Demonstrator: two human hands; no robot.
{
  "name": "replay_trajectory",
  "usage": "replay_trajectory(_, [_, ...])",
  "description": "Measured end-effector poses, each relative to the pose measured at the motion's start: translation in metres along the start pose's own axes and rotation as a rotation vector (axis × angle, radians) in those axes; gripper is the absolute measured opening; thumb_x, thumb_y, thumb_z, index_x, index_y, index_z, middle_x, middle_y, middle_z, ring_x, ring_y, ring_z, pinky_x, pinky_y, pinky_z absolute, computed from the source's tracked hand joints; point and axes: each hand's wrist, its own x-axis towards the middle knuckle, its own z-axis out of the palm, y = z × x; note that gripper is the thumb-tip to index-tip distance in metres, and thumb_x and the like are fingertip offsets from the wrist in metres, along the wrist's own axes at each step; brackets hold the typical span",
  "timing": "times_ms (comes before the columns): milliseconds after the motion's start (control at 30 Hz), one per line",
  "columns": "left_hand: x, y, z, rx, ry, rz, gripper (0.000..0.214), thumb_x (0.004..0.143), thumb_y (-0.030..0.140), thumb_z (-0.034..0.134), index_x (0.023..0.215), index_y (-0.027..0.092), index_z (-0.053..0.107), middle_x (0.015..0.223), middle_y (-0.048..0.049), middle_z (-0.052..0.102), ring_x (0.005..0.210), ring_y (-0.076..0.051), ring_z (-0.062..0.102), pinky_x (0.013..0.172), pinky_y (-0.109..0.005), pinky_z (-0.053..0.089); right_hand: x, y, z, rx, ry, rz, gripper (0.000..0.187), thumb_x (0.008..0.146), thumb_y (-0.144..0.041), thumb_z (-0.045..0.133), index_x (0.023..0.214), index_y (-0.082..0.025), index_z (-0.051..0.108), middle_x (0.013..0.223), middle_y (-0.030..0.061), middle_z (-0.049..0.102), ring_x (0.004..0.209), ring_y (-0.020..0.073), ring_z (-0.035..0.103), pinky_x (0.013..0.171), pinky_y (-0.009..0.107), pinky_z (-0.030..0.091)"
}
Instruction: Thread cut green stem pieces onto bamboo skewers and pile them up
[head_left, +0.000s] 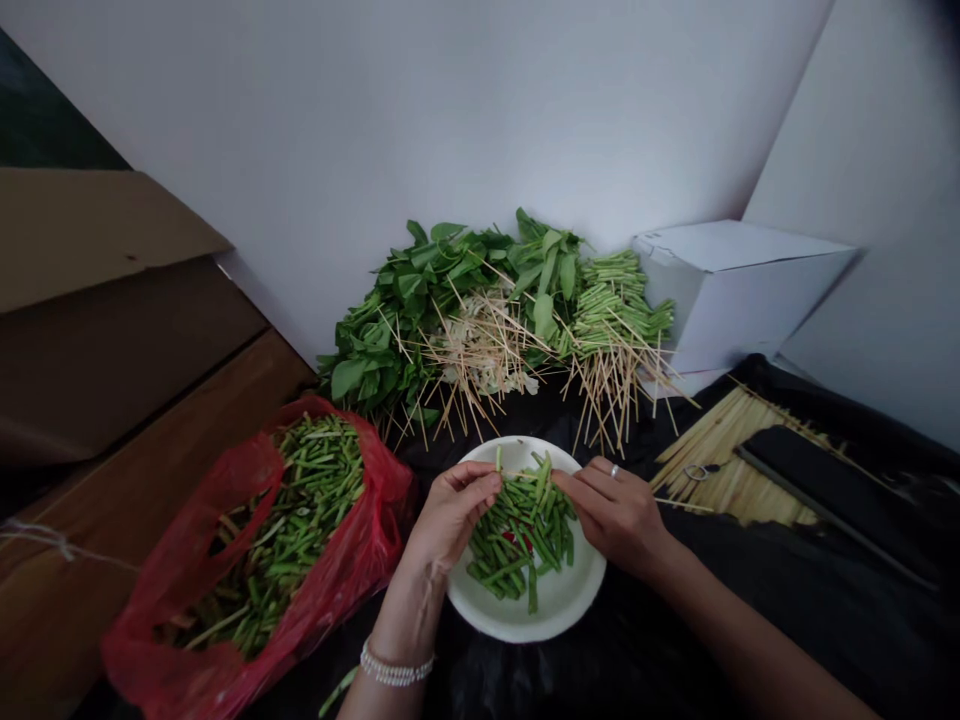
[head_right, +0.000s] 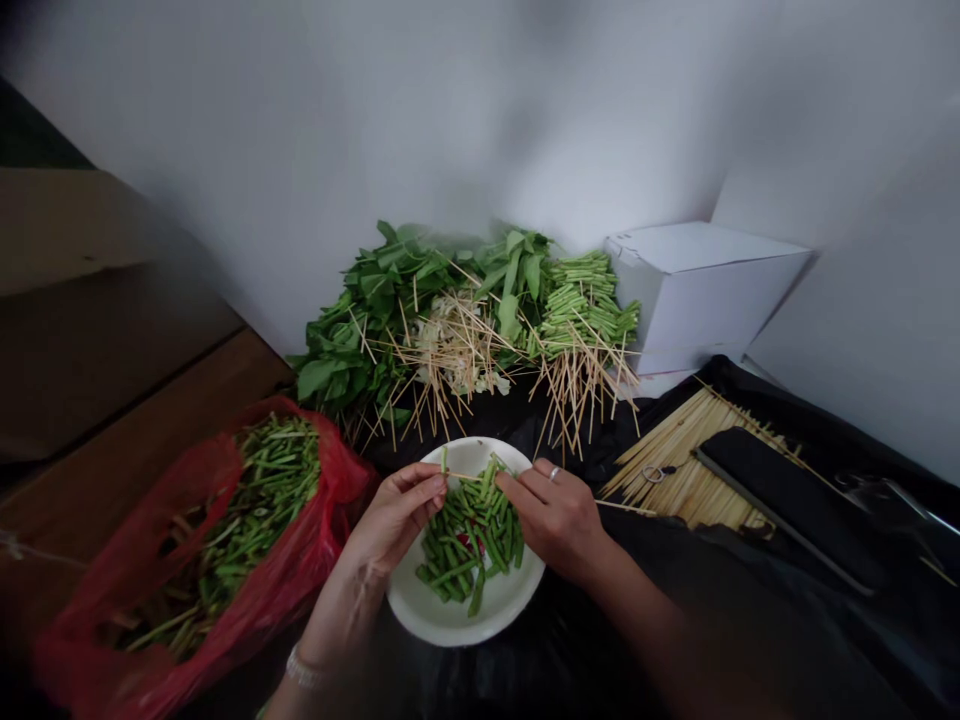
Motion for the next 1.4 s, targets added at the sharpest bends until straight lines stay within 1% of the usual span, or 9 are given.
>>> replay_trajectory(200, [0.0, -0.003, 0.004, 0.081, -0.003, 0.002, 0.028, 0.052, 0.02, 0.091, 0.072, 0.012, 0.074, 0.062, 0.0004, 0.069, 0.053, -0.005, 0.057, 0.057, -0.015, 0.046, 0.001, -0.002, 0.003, 0.058, 0.012, -0.004, 0.034, 0.088, -0.005, 0.047, 0.118, -0.015, 0.061, 0.073, 0.0047, 0.063, 0.068, 0.0157, 0.052, 0.067, 0.03, 0.05])
replay_trajectory(433, [-0.001, -0.016, 0.015, 0.189, -0.088, -0.003, 0.025, 0.056, 0.023, 0.088, 0.074, 0.013, 0.074, 0.067, -0.0019, 0.07, 0.059, -0.01, 0.061, 0.061, -0.022, 0.049, 0.003, -0.004, 0.002, 0.052, -0.004, -0.016, 0.029, 0.09, -0.008, 0.048, 0.111, -0.015, 0.065, 0.07, 0.0039, 0.062, 0.067, 0.0154, 0.053, 0.066, 0.029, 0.049])
replay_trajectory(633, [0.0, -0.018, 0.008, 0.248, -0.181, 0.045, 0.023, 0.063, 0.025, 0.084, 0.08, 0.016, 0.072, 0.074, -0.0023, 0.07, 0.066, -0.013, 0.062, 0.067, -0.026, 0.049, 0.004, -0.003, 0.0, 0.004, 0.005, -0.021, 0.027, 0.088, -0.006, 0.05, 0.107, -0.015, 0.067, 0.069, 0.0043, 0.063, 0.069, 0.0163, 0.053, 0.067, 0.029, 0.048])
replay_trajectory(733, [0.0, -0.013, 0.0, 0.554, -0.264, 0.16, 0.02, 0.07, 0.023, 0.077, 0.088, 0.018, 0.074, 0.08, -0.0041, 0.069, 0.073, -0.018, 0.062, 0.072, -0.032, 0.049, 0.003, -0.001, 0.001, -0.007, -0.013, 0.018, 0.026, 0.089, -0.008, 0.051, 0.107, -0.015, 0.068, 0.07, 0.0042, 0.063, 0.069, 0.016, 0.053, 0.068, 0.029, 0.048])
replay_trajectory(867, [0.001, -0.006, -0.008, 1.279, -0.202, 0.533, 0.016, 0.077, 0.012, 0.067, 0.082, 0.023, 0.078, 0.085, -0.0046, 0.063, 0.085, -0.021, 0.058, 0.083, -0.036, 0.044, 0.0, 0.002, 0.002, -0.016, -0.037, 0.057, 0.027, 0.09, -0.01, 0.05, 0.109, -0.015, 0.068, 0.071, 0.004, 0.063, 0.07, 0.0155, 0.055, 0.07, 0.029, 0.049])
replay_trajectory(967, [0.003, -0.009, -0.009, 1.555, -0.274, 0.606, 0.02, 0.079, 0.011, 0.065, 0.086, 0.024, 0.078, 0.088, -0.0059, 0.064, 0.089, -0.022, 0.056, 0.084, -0.036, 0.043, -0.001, 0.003, 0.003, -0.017, -0.048, 0.054, 0.029, 0.09, -0.01, 0.049, 0.112, -0.016, 0.067, 0.072, 0.0041, 0.063, 0.071, 0.0155, 0.055, 0.07, 0.029, 0.048])
replay_trajectory(1200, [0.009, -0.019, -0.002, 1.843, -0.173, 0.573, 0.019, 0.084, 0.015, 0.061, 0.09, 0.021, 0.078, 0.093, -0.0103, 0.067, 0.097, -0.028, 0.056, 0.09, -0.043, 0.043, -0.001, 0.002, 0.003, -0.004, -0.043, 0.055, 0.028, 0.09, -0.01, 0.05, 0.111, -0.016, 0.067, 0.073, 0.0045, 0.064, 0.073, 0.0161, 0.055, 0.072, 0.029, 0.049])
replay_trajectory(1300, [0.007, -0.016, -0.002, 1.816, -0.148, 0.571, 0.011, 0.08, 0.016, 0.066, 0.081, 0.02, 0.076, 0.092, -0.0095, 0.067, 0.097, -0.028, 0.057, 0.089, -0.042, 0.044, -0.001, 0.002, 0.002, -0.006, -0.039, 0.049, 0.027, 0.089, -0.009, 0.051, 0.11, -0.014, 0.067, 0.073, 0.0049, 0.064, 0.072, 0.0161, 0.054, 0.071, 0.03, 0.048])
replay_trajectory(1400, [0.005, -0.011, -0.005, 1.649, -0.135, 0.62, 0.009, 0.081, 0.017, 0.066, 0.083, 0.021, 0.074, 0.093, -0.0073, 0.069, 0.095, -0.025, 0.06, 0.089, -0.039, 0.044, -0.001, 0.002, 0.002, -0.018, -0.033, 0.046, 0.028, 0.089, -0.009, 0.05, 0.111, -0.015, 0.067, 0.072, 0.0042, 0.063, 0.071, 0.0158, 0.054, 0.07, 0.029, 0.048])
